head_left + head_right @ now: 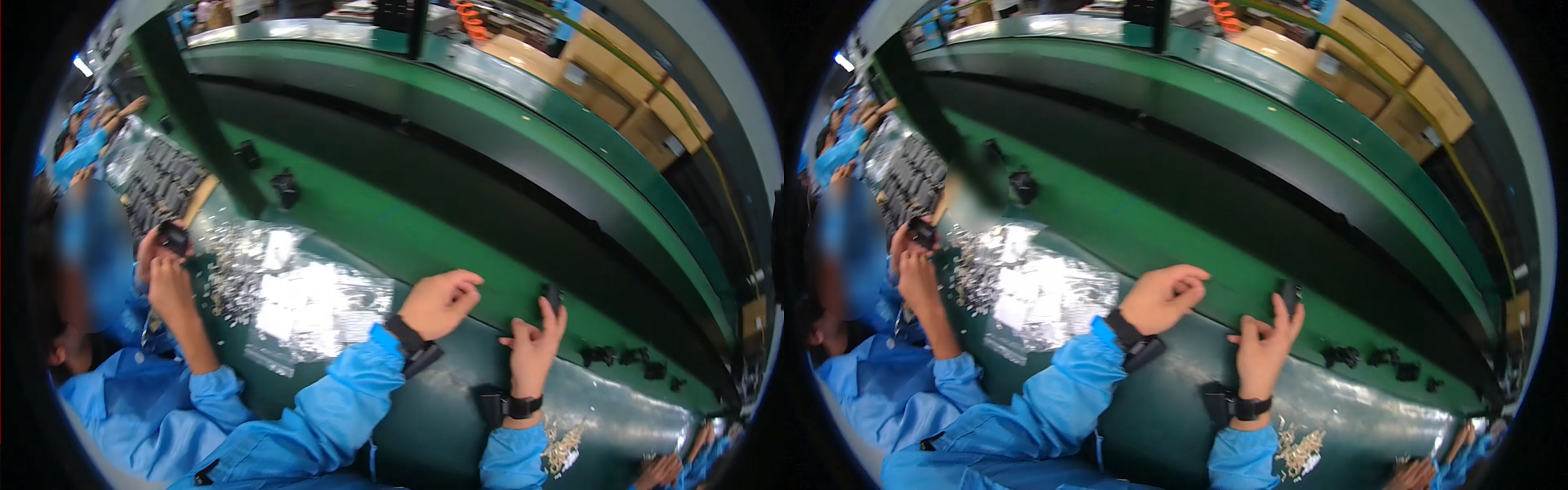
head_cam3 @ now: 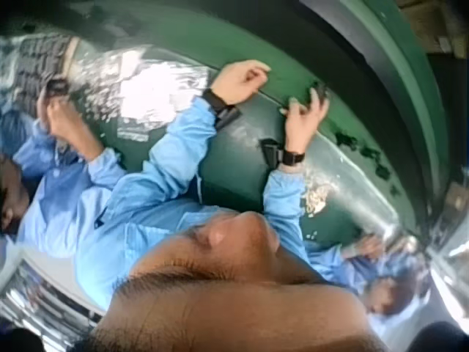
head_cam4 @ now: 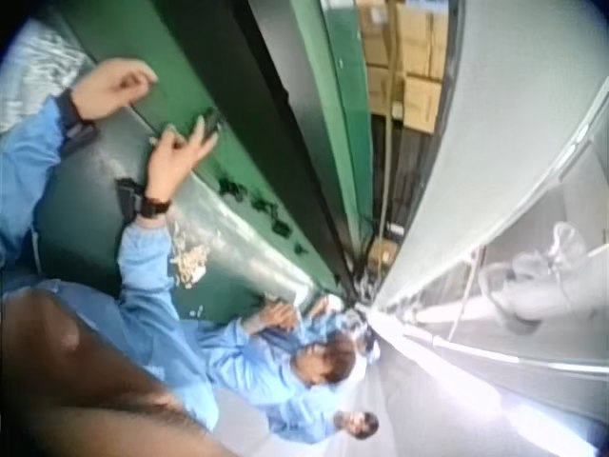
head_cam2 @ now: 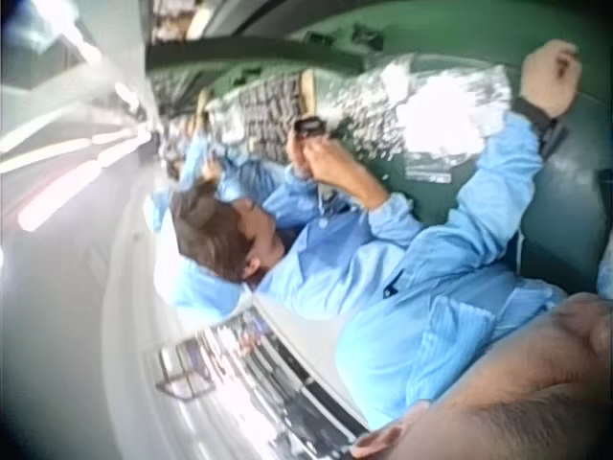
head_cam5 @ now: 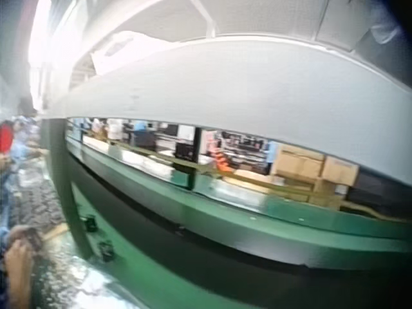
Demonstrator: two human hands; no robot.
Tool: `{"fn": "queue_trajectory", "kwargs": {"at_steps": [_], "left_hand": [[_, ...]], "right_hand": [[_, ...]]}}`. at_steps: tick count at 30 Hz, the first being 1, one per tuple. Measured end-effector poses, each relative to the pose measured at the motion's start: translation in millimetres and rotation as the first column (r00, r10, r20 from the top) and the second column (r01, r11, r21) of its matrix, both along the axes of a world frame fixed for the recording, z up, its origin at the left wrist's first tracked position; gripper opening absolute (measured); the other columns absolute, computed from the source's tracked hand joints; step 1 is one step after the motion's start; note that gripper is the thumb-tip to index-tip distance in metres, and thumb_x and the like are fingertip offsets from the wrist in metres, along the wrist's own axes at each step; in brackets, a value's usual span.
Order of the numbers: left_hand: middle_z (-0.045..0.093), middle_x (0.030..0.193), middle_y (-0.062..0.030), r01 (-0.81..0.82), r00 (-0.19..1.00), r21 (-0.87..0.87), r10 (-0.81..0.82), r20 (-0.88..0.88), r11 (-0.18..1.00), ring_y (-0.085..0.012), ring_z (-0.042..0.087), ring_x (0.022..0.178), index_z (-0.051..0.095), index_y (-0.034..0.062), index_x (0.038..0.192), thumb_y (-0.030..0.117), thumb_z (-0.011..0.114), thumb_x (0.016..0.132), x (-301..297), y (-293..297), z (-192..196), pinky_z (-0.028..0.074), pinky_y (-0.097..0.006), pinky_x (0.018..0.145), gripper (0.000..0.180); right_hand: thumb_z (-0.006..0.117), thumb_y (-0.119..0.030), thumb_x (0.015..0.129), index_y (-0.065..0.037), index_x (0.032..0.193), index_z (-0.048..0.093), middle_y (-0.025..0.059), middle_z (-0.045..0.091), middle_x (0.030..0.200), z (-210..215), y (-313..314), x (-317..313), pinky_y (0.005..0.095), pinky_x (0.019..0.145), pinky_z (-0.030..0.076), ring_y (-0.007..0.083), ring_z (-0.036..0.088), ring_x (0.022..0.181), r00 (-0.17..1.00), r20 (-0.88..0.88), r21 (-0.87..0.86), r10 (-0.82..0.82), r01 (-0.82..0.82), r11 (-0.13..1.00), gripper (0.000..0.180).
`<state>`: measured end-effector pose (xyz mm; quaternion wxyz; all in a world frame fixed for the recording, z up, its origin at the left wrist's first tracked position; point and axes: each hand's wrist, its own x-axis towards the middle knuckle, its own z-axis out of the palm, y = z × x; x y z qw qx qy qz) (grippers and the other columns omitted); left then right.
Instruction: Assembling small plastic components on a factory production line.
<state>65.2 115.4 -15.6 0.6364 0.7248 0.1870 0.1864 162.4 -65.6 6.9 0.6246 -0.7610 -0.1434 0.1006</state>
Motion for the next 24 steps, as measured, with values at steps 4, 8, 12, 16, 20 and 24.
{"fn": "queue_trajectory", "kwargs": {"at_steps": [4, 8, 12, 16, 20, 24], "left_hand": [[0.069, 0.097, -0.0024, 0.065, 0.997, -0.060, -0.067, -0.032, 0.996, -0.0094, 0.067, 0.086, 0.064, -0.0017, 0.126, 0.010, 0.064, 0.100, 10, -11, 11, 0.061, -0.029, 0.076, 0.028], [0.069, 0.098, -0.0033, 0.069, 0.996, -0.068, -0.072, -0.049, 0.995, -0.0099, 0.067, 0.087, 0.064, -0.0016, 0.126, 0.009, 0.064, 0.099, 10, -15, 10, 0.062, -0.030, 0.077, 0.029], [0.070, 0.099, -0.0036, 0.058, 0.997, -0.082, -0.062, -0.039, 0.995, -0.0103, 0.068, 0.088, 0.064, -0.0012, 0.126, 0.009, 0.064, 0.098, 3, -13, 12, 0.062, -0.031, 0.077, 0.030], [0.071, 0.096, -0.0033, 0.042, 0.998, -0.042, -0.044, -0.040, 0.998, -0.0098, 0.068, 0.085, 0.065, -0.0004, 0.126, 0.010, 0.065, 0.098, -2, -9, 7, 0.060, -0.029, 0.075, 0.029], [0.071, 0.092, -0.0042, 0.042, 0.998, 0.032, -0.044, 0.051, 0.999, -0.0099, 0.067, 0.074, 0.063, -0.0011, 0.125, 0.013, 0.066, 0.099, 8, -16, 3, 0.055, -0.027, 0.068, 0.029], [0.071, 0.091, -0.0049, 0.055, 0.998, 0.012, -0.056, 0.019, 0.998, -0.0115, 0.066, 0.071, 0.062, -0.0016, 0.125, 0.012, 0.064, 0.099, 8, -15, 7, 0.053, -0.027, 0.066, 0.029]], "right_hand": [[0.063, 0.006, 0.091, 0.006, 0.144, 0.048, 0.0211, 0.010, 0.166, 6, -14, 7, 0.0281, 0.066, 0.066, 0.0151, 0.070, 0.089, 0.999, -0.019, 0.005, -0.032, 0.032, 0.999, 0.056], [0.062, 0.006, 0.091, 0.007, 0.144, 0.049, 0.0216, 0.011, 0.166, 7, -21, 3, 0.0279, 0.066, 0.066, 0.0151, 0.070, 0.089, 0.999, -0.025, -0.007, -0.036, 0.036, 0.999, 0.054], [0.062, 0.006, 0.091, 0.006, 0.143, 0.051, 0.0216, 0.016, 0.165, 6, -19, -2, 0.0280, 0.066, 0.065, 0.0146, 0.070, 0.089, 1.000, -0.002, -0.004, 0.007, -0.007, 1.000, 0.053], [0.062, 0.006, 0.092, 0.005, 0.144, 0.051, 0.0202, 0.021, 0.164, -1, -13, -7, 0.0277, 0.066, 0.065, 0.0149, 0.069, 0.091, 1.000, -0.002, 0.035, 0.030, -0.030, 0.999, 0.053], [0.062, 0.006, 0.092, -0.001, 0.149, 0.047, 0.0179, 0.022, 0.165, -4, -24, 0, 0.0271, 0.067, 0.063, 0.0140, 0.068, 0.090, 0.999, 0.005, 0.076, 0.038, -0.038, 0.996, 0.060], [0.062, 0.007, 0.092, 0.000, 0.150, 0.047, 0.0193, 0.017, 0.169, -4, -22, 2, 0.0256, 0.067, 0.062, 0.0125, 0.068, 0.082, 0.998, -0.005, 0.034, 0.060, -0.060, 0.998, 0.060]]}}
